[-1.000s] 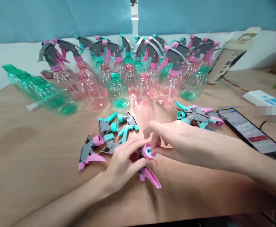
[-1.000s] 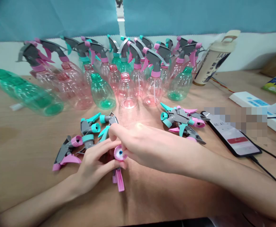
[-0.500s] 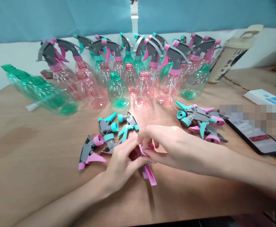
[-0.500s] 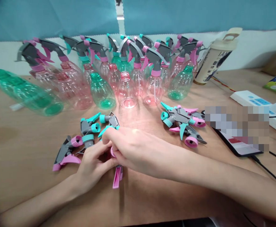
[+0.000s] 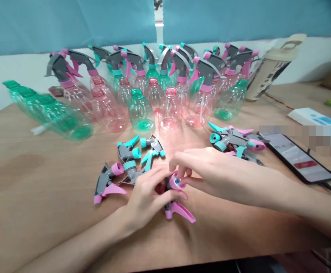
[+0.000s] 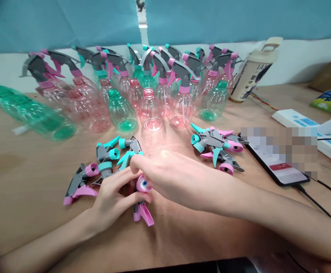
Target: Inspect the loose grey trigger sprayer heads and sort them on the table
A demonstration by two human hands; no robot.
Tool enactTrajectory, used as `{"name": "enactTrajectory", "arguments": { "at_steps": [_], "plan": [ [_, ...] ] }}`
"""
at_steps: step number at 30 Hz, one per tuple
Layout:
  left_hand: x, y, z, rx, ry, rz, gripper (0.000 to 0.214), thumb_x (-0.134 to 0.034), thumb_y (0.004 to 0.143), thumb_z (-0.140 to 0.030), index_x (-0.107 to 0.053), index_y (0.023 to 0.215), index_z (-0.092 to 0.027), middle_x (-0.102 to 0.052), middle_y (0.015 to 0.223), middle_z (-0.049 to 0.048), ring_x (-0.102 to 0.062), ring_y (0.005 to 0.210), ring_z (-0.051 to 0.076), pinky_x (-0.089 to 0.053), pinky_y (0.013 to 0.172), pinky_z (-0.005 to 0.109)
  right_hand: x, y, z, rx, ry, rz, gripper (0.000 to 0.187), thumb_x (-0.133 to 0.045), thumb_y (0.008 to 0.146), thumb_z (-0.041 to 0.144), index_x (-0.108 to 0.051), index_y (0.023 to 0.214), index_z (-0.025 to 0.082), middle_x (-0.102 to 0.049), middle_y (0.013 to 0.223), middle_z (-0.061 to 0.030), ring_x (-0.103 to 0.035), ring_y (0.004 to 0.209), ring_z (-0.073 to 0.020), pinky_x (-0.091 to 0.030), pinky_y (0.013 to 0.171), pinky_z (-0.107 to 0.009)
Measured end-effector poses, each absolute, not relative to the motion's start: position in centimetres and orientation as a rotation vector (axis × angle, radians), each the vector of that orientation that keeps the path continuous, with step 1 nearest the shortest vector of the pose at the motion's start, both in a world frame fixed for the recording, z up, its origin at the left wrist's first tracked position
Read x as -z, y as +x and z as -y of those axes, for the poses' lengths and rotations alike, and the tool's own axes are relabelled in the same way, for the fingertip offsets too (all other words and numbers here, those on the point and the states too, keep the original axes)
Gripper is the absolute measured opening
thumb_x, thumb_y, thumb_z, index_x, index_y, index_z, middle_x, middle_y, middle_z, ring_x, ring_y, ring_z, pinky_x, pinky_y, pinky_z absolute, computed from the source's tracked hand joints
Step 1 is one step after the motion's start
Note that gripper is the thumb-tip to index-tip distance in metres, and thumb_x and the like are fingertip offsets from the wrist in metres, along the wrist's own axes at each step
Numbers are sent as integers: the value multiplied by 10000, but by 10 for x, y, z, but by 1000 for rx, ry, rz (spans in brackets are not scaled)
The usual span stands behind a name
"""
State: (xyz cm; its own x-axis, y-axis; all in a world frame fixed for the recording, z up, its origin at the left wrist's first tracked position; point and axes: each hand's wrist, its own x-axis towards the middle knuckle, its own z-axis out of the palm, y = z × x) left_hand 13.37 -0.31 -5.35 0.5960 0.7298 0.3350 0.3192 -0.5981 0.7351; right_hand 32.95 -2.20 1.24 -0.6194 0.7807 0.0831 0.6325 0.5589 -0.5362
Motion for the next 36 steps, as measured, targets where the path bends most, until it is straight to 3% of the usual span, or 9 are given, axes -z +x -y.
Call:
{"name": "enactTrajectory", "arguments": {
  "at_steps": [7, 14, 18, 22, 26, 29, 32, 36],
  "plan": [
    [55, 133, 1, -880, 2158, -819, 148, -730, 765, -273, -636, 810, -168, -579, 748, -22, -519, 670, 127, -422, 623, 230, -6, 321, 21, -691, -1171, 2398, 110, -472, 843, 75, -529, 876, 164, -603, 758, 5, -532, 662, -107, -372, 577, -222],
    [54, 138, 11, -811, 2104, -812, 318, -739, 757, -293, -625, 1039, -200, -633, 815, -1, -555, 702, 146, -467, 669, 256, -19, 332, 23, -711, -1245, 2370, 70, -585, 857, 254, -570, 918, 223, -633, 781, 39, -579, 680, -97, -392, 556, -198],
    [57, 142, 18, -842, 1959, -790, 351, -721, 772, -300, -588, 1083, -202, -630, 899, 34, -595, 759, 164, -509, 627, 254, -20, 344, 35, -585, -1381, 2304, 323, -614, 813, 482, -561, 991, 217, -653, 862, -12, -607, 710, -151, -436, 573, -248],
    [58, 143, 19, -970, 1820, -784, 291, -708, 780, -278, -545, 1006, -193, -572, 953, 39, -611, 821, 167, -544, 702, 287, -8, 348, 48, -598, -1344, 2315, 657, -676, 683, 616, -500, 1177, 220, -611, 1138, -81, -600, 996, -246, -489, 768, -349],
    [56, 141, 18, -997, 1800, -720, 286, -711, 778, -228, -530, 998, -206, -541, 973, 29, -610, 851, 163, -550, 762, 316, -1, 336, 52, -734, -1210, 2289, 571, -648, 772, 520, -470, 1228, 226, -534, 1292, -80, -492, 1202, -236, -429, 939, -364],
    [55, 138, 18, -990, 1886, -698, 271, -721, 768, -247, -599, 1009, -226, -517, 1024, 50, -566, 1003, 217, -548, 811, 355, -2, 326, 45, -1012, -1162, 2213, 607, -680, 776, 406, -417, 1288, 211, -592, 1191, -62, -585, 1056, -194, -476, 828, -302],
    [54, 137, 15, -1001, 1956, -711, 285, -704, 780, -261, -634, 1056, -262, -462, 998, 42, -542, 994, 211, -565, 733, 324, -4, 322, 36, -1224, -1063, 2210, 650, -698, 754, 326, -395, 1319, 221, -616, 1106, -30, -610, 915, -158, -475, 697, -248],
    [50, 135, 9, -950, 2219, -746, 386, -680, 782, -231, -600, 1158, -255, -474, 977, 43, -524, 902, 181, -528, 663, 272, -6, 330, 29, -1077, -1227, 2292, 417, -638, 749, 212, -521, 1148, 181, -626, 981, -23, -589, 809, -153, -434, 628, -239]
  ]
}}
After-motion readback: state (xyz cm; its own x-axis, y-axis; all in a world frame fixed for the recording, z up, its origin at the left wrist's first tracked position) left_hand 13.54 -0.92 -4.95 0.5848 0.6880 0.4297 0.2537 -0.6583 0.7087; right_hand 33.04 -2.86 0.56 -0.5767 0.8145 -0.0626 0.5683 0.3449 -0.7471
